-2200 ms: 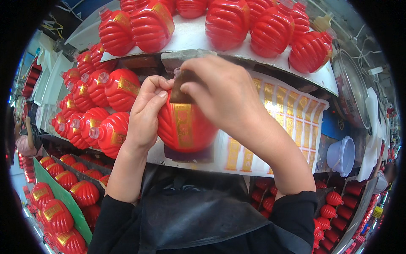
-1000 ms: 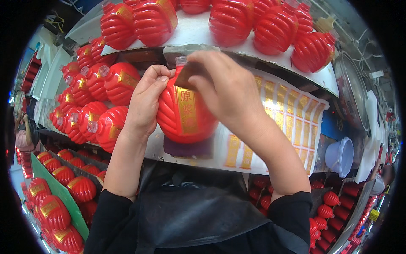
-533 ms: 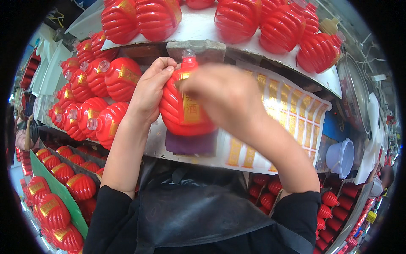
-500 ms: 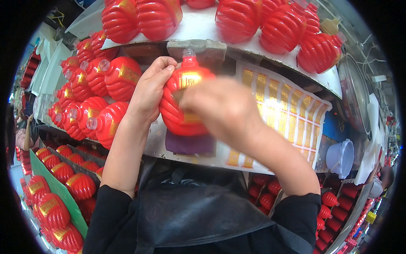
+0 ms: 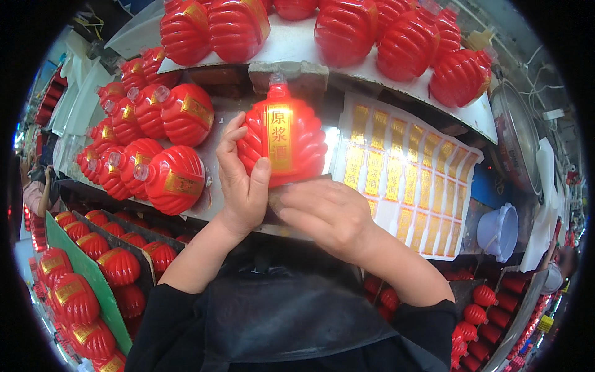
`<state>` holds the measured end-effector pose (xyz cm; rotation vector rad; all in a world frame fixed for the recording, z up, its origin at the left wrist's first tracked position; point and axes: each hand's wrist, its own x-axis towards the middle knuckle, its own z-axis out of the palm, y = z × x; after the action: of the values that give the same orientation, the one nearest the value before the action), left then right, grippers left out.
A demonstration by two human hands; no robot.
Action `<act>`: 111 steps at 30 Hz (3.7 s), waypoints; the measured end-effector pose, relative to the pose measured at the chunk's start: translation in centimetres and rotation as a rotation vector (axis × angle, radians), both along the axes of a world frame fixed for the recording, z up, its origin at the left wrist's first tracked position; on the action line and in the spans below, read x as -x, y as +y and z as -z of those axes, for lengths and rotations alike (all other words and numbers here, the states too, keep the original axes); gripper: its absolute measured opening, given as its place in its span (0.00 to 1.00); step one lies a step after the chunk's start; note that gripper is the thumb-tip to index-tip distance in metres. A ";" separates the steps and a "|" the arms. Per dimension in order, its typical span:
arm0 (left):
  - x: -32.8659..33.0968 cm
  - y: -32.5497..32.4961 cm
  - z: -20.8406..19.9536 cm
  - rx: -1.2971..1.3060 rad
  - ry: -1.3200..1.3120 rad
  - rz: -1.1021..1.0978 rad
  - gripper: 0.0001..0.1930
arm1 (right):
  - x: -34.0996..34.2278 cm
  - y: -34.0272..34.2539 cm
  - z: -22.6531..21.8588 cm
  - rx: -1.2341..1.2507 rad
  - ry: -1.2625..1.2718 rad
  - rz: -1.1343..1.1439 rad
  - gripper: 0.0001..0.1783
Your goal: The person applies gold labels to red plastic bottles by hand, then arranges the labeled bottles on a table. The person also moves a green tray and a large black board during the process.
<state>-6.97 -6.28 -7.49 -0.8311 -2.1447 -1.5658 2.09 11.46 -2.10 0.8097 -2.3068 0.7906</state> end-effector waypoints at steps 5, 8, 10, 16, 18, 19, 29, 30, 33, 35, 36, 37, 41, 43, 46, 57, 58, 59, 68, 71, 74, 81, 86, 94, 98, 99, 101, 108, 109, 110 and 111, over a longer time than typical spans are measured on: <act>0.2 -0.3 0.5 -0.025 -0.016 0.045 0.30 | -0.5 1.0 -1.2 0.500 -0.525 0.191 0.11; -0.1 -0.3 0.4 0.036 -0.024 0.041 0.34 | 0.5 1.9 -1.7 0.759 -0.590 0.271 0.15; -0.1 -0.3 0.3 0.049 -0.028 0.050 0.36 | 1.0 2.2 -2.0 0.833 -0.624 0.255 0.17; 0.2 -0.5 0.4 0.034 -0.023 0.081 0.37 | 3.3 1.9 -2.9 0.488 -0.529 0.217 0.14; 0.1 -0.6 0.5 -0.007 -0.049 0.105 0.34 | 4.8 1.8 -2.9 0.394 -0.354 0.305 0.12; 0.1 -0.7 0.5 -0.076 -0.116 0.136 0.33 | 5.2 1.8 -2.9 0.320 -0.264 0.328 0.11; -0.1 -0.9 0.4 -0.147 -0.193 0.115 0.28 | -1.0 -0.1 -0.4 -0.076 -0.001 0.066 0.15; -0.1 -0.8 0.5 -0.057 -0.138 0.080 0.28 | -1.2 -0.1 -0.5 -0.040 -0.031 0.082 0.15; -0.1 -0.8 0.4 -0.005 -0.070 0.041 0.28 | -0.8 0.3 -1.5 0.156 -0.186 0.221 0.12; 0.0 -0.8 0.3 -0.076 -0.113 0.055 0.28 | -0.1 0.5 -2.4 0.350 -0.307 0.292 0.13; 0.1 -0.8 0.1 -0.153 -0.189 0.074 0.26 | 0.0 0.5 -2.9 0.403 -0.370 0.235 0.13; 0.2 -0.8 0.0 -0.230 -0.262 0.094 0.25 | 0.6 0.4 -3.2 0.325 -0.396 0.206 0.14; 2.9 -0.6 -1.2 -0.332 -0.514 0.170 0.19 | 4.6 0.3 -3.8 0.007 -0.270 0.238 0.15; 4.8 0.1 -1.9 -0.410 -0.699 0.318 0.12 | 7.7 1.0 -3.9 0.018 -0.210 0.294 0.14; 7.4 0.7 -2.7 -0.433 -0.935 0.439 0.08 | 10.9 2.5 -3.7 0.040 -0.206 0.352 0.14; 4.9 -0.7 -5.0 -0.310 -0.848 0.413 0.11 | 3.1 -2.1 -5.2 -0.021 -0.019 0.173 0.17; 4.2 -0.9 -5.6 -0.274 -0.847 0.416 0.14 | 3.2 -1.8 -5.7 0.021 0.019 0.222 0.18; 3.6 -0.7 -6.0 -0.302 -0.821 0.430 0.15 | 3.8 -1.5 -5.9 0.143 0.063 0.337 0.19; 1.7 -0.2 -7.2 -0.306 -0.695 0.512 0.22 | 1.1 -1.8 -4.8 0.302 -0.015 0.580 0.15; 2.1 0.0 -8.1 -0.157 -0.697 0.439 0.21 | 0.5 -1.3 -4.8 0.372 -0.034 0.618 0.15; 2.2 0.4 -8.9 0.009 -0.561 0.426 0.13 | -1.2 -2.0 -4.1 0.514 -0.071 0.530 0.16; -0.4 1.9 -11.1 0.132 -0.236 0.452 0.10 | -5.5 3.9 0.1 0.662 -0.256 0.721 0.18; -1.6 10.3 -13.9 0.006 -0.216 0.538 0.09 | -13.5 9.5 2.8 1.323 -0.535 0.676 0.14; -1.1 29.7 -14.8 -0.306 -0.353 0.754 0.10 | -27.6 13.0 5.8 1.640 -0.695 0.939 0.15; 0.2 36.6 -14.4 -0.312 -0.302 0.774 0.11 | -34.1 15.6 7.1 1.664 -0.504 1.133 0.16; 0.5 38.0 -14.3 -0.302 -0.328 0.740 0.12 | -36.1 16.7 7.3 1.580 -0.434 1.258 0.14; 1.3 40.0 -14.0 -0.209 -0.260 0.666 0.13 | -40.7 18.9 7.9 1.477 -0.296 1.523 0.12; 4.4 45.0 -12.5 -0.134 -0.253 0.566 0.16 | -57.6 25.7 8.3 0.012 -0.535 2.714 0.36; 4.7 45.4 -12.5 -0.135 -0.243 0.559 0.16 | -60.3 26.2 7.9 0.001 -0.595 2.787 0.37; 4.9 45.5 -12.7 -0.050 -0.183 0.509 0.20 | -63.2 26.4 7.6 -0.012 -0.645 2.824 0.38; 4.9 45.7 -12.9 -0.043 -0.165 0.524 0.21 | -65.9 26.9 7.6 0.056 -0.707 2.883 0.39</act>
<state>-11.85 39.37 5.39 -1.3755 -2.0987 -1.9784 68.01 38.37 -9.71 -2.5919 -1.2579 -0.4686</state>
